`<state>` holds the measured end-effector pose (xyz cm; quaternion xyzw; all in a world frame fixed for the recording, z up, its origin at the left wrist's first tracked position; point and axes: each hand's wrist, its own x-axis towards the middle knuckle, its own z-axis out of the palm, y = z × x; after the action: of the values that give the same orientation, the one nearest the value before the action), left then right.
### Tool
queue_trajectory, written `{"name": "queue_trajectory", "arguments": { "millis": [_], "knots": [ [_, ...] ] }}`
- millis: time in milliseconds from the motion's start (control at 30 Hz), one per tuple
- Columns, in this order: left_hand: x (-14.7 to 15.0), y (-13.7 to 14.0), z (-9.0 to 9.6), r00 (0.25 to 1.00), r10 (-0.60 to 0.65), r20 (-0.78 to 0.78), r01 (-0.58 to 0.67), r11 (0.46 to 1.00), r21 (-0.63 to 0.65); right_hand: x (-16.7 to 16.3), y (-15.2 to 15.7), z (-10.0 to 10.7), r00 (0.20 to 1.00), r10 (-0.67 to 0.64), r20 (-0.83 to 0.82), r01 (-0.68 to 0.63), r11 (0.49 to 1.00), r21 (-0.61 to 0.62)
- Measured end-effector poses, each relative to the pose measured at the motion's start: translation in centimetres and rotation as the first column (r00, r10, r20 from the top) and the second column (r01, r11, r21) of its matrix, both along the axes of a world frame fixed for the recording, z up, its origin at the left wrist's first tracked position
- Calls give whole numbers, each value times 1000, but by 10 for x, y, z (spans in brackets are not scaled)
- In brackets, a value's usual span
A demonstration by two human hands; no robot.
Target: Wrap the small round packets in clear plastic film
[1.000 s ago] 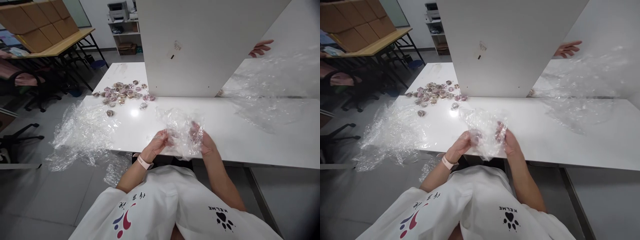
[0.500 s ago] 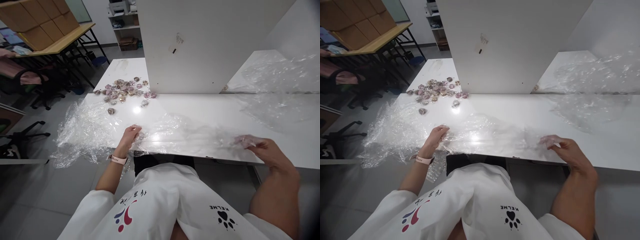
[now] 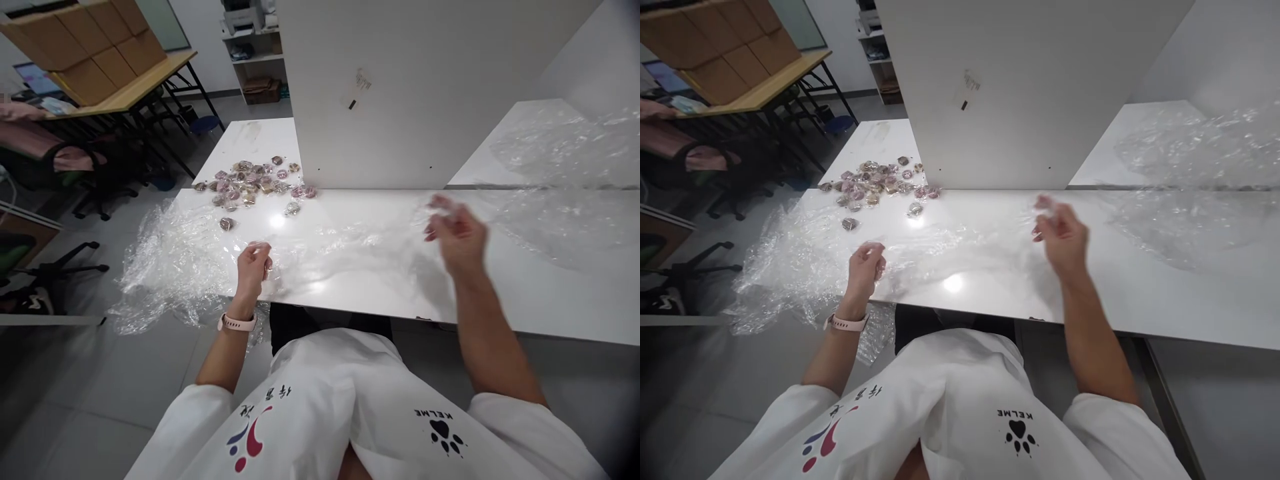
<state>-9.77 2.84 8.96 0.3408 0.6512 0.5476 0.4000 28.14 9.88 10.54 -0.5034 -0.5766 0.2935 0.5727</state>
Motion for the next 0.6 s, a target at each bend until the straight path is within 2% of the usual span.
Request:
{"name": "queue_trajectory", "arguments": {
  "millis": [67, 100, 133, 200, 233, 267, 300, 333, 367, 400, 467, 500, 533, 567, 600],
  "knots": [
    [0, 1, 7, 996, 86, -9, -85, 989, 118, 18, -9, 25, 998, -50, 45, 41, 982, 182],
    [0, 1, 9, 997, 71, -33, -67, 991, 120, 29, -14, 32, 996, -50, 80, 33, 979, 202],
    [0, 2, 10, 998, 20, -66, -14, 997, 79, 41, -19, 34, 991, -45, 124, 24, 987, 162],
    [1, 3, 6, 982, -137, -132, 126, 988, -91, 63, -26, 20, 972, -14, 235, 32, 997, -71],
    [1, 5, 1, 964, -211, -161, 181, 966, -186, 74, -27, 5, 955, 31, 296, 40, 972, -230],
    [2, 7, -5, 942, -272, -196, 215, 938, -271, 85, -28, -12, 929, 93, 359, 52, 926, -375],
    [3, 9, -11, 914, -323, -247, 230, 911, -342, 94, -28, -29, 891, 149, 430, 81, 877, -473],
    [4, 11, -17, 877, -360, -319, 223, 892, -393, 103, -28, -44, 840, 178, 512, 129, 852, -507],
    [6, 13, -23, 831, -381, -406, 201, 885, -419, 110, -30, -56, 775, 166, 610, 194, 856, -479],
    [8, 14, -28, 776, -386, -499, 171, 890, -423, 115, -32, -64, 694, 110, 712, 271, 876, -399],
    [12, 15, -33, 679, -342, -650, 113, 923, -368, 115, -38, -64, 513, -87, 854, 399, 905, -148],
    [14, 15, -34, 654, -302, -693, 100, 943, -316, 109, -41, -58, 444, -197, 874, 434, 901, -17],
    [16, 15, -33, 655, -258, -710, 98, 961, -259, 97, -44, -51, 406, -294, 865, 441, 892, 96],
    [17, 17, -31, 683, -220, -697, 101, 973, -208, 82, -45, -45, 405, -360, 840, 416, 891, 181],
    [16, 19, -29, 734, -178, -656, 93, 982, -163, 63, -46, -40, 441, -376, 815, 353, 907, 227]
  ]
}}
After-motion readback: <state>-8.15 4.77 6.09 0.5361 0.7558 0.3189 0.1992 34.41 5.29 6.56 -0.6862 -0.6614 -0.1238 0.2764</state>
